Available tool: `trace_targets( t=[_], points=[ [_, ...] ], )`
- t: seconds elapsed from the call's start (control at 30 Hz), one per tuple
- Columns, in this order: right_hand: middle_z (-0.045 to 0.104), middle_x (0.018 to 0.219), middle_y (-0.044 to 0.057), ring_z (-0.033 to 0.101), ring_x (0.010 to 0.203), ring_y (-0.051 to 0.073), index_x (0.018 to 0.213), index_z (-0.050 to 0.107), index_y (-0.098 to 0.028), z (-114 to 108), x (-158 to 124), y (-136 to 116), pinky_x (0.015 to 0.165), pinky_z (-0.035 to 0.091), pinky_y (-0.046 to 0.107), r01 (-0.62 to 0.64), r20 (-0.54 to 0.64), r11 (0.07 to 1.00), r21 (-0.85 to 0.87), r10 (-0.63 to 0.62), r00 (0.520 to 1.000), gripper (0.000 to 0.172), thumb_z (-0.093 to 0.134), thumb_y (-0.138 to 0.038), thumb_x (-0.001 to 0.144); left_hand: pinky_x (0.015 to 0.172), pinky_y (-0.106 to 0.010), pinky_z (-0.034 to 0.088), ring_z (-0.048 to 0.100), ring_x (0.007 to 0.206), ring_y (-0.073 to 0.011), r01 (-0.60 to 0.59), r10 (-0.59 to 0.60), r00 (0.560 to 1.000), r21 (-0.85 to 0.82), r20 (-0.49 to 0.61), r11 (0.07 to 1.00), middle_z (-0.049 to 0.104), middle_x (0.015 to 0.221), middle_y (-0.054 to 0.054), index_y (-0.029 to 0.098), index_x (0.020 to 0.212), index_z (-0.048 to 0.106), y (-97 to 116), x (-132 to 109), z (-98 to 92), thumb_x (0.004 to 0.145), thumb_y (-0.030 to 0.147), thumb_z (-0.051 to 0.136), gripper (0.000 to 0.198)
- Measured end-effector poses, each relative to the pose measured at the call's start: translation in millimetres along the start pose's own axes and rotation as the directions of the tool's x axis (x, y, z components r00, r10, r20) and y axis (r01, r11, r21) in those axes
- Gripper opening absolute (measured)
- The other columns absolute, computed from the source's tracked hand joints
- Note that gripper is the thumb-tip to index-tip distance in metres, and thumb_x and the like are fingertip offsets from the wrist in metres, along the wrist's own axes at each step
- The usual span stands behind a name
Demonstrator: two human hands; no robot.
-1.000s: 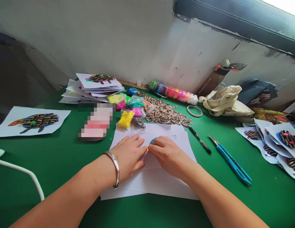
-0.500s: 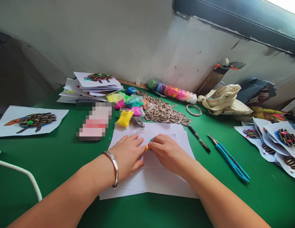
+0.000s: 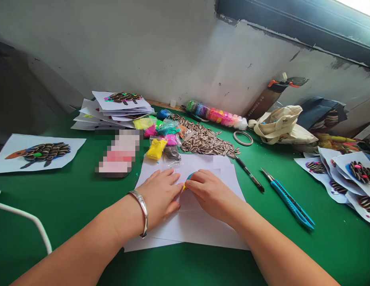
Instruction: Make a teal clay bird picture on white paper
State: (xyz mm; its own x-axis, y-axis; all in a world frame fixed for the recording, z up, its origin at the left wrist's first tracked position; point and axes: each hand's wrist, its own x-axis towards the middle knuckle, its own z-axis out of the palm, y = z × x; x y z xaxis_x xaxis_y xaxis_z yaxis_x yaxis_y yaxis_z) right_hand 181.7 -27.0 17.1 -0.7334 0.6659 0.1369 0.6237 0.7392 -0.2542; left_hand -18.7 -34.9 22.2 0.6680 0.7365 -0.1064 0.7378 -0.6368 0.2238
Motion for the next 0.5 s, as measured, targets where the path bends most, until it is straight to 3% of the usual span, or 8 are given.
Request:
trace_targets(
  t=[0.5],
  points=[
    [0.059,0.080,0.006,0.050,0.076,0.017,0.086,0.065,-0.017,1.1,2.2,4.3,0.072,0.039,0.028,-0.010,-0.023,0.999,0.051,0.011,1.000,0.021,0.046,-0.007,0.090,0.101,-0.052,0.040,0.045,0.123,-0.0331,0.018,-0.018,1.000,-0.008,-0.006,1.000,0.058,0.124,-0.011,0.021,0.111,0.062,1.7,-0.7,-1.3,0.086,0.030,0.058,0.027]
  ],
)
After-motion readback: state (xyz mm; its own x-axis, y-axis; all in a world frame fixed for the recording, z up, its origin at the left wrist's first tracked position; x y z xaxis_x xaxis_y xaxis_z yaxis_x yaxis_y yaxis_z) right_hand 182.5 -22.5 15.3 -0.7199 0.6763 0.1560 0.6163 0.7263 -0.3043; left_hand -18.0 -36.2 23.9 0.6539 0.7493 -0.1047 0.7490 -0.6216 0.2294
